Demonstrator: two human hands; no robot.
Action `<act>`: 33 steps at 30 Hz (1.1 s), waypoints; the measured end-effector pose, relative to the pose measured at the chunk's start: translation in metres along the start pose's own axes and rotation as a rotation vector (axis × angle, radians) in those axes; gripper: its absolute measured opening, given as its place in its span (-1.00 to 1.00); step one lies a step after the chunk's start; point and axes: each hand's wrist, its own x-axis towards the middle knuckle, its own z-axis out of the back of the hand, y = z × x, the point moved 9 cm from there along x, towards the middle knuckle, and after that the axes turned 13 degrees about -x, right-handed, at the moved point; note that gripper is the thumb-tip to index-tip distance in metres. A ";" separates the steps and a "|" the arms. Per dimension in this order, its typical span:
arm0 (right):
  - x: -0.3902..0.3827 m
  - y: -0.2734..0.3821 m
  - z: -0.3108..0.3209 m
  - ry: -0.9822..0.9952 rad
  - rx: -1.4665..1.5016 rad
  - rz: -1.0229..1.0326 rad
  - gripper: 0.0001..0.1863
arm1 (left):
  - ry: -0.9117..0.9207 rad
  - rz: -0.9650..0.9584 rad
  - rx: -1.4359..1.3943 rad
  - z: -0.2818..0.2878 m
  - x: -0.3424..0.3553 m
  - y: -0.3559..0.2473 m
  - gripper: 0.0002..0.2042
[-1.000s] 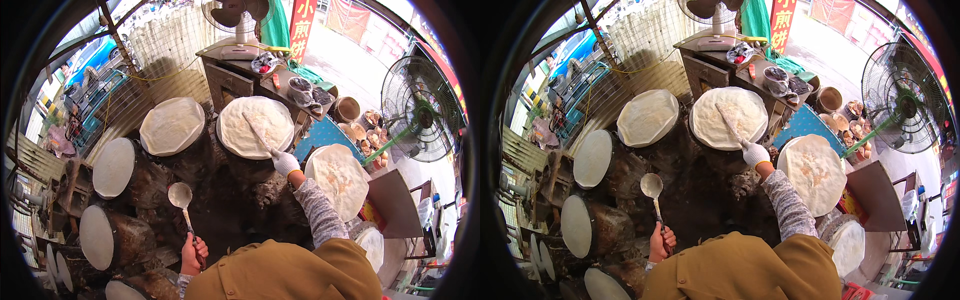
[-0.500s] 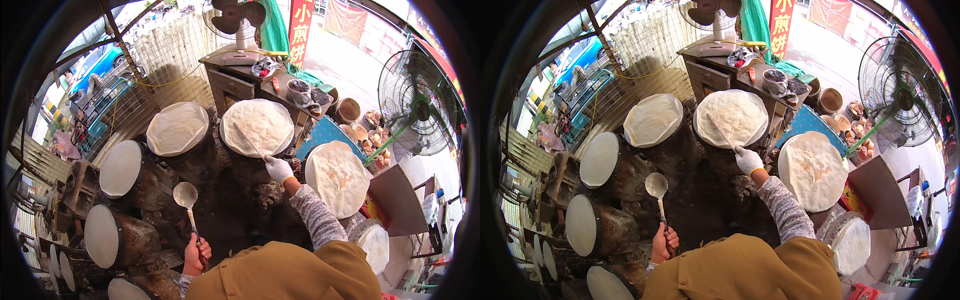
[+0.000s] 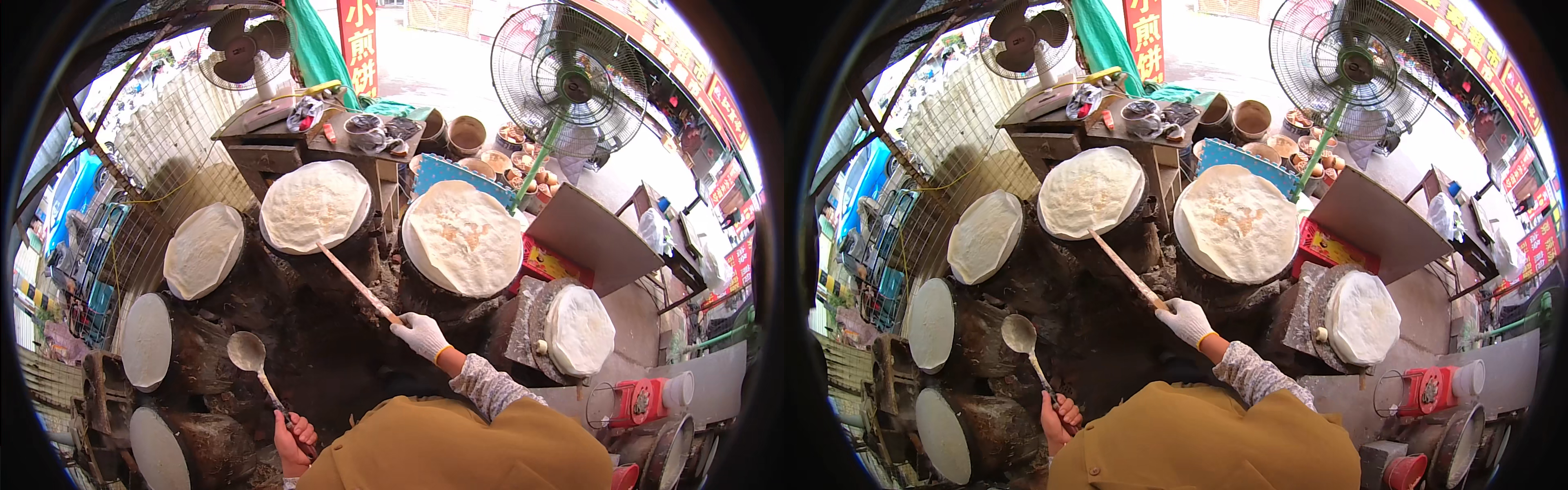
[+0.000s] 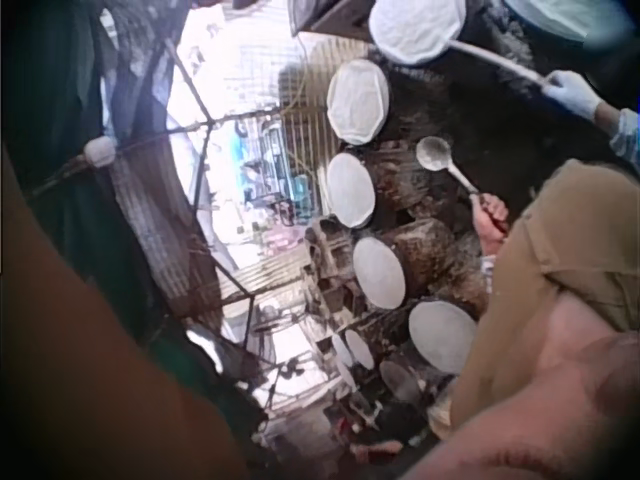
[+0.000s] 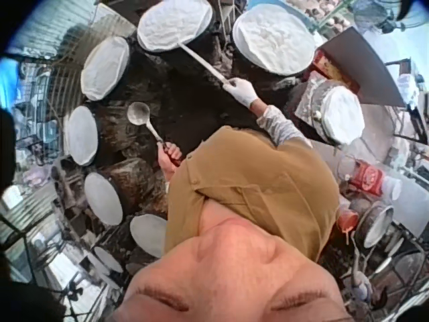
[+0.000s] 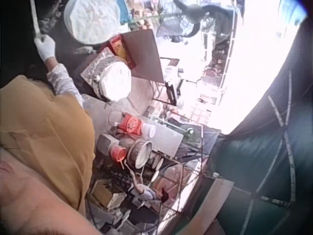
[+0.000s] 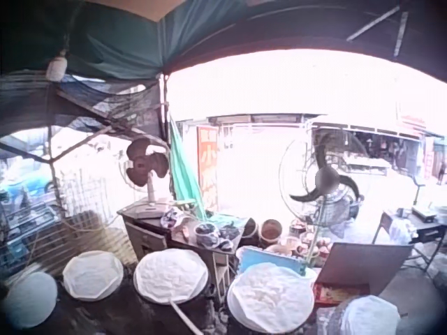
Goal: The person ladles batter onto multiple hot griddles, spreads it into thin circles, and flips the crepes as they cook. Finished crepes are stacked on a nearby tray.
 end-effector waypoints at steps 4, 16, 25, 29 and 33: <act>-0.038 -0.045 0.053 -0.207 -0.259 -0.143 -0.67 | 0.023 0.052 0.039 -0.017 0.003 0.017 -0.53; 0.054 -0.044 0.103 -0.617 -0.728 0.082 -0.77 | -0.007 0.035 0.080 -0.026 -0.014 0.062 -0.54; 0.027 -0.083 0.245 -0.673 -0.346 -0.058 -0.76 | -0.103 0.037 0.012 -0.009 -0.025 0.117 -0.52; -0.003 -0.169 0.351 -0.713 0.242 -0.074 -0.74 | -0.025 0.118 0.043 -0.051 0.006 0.175 -0.53; -0.049 -0.259 0.414 -0.787 0.712 -0.042 -0.83 | 0.045 0.217 0.140 -0.115 0.033 0.250 -0.55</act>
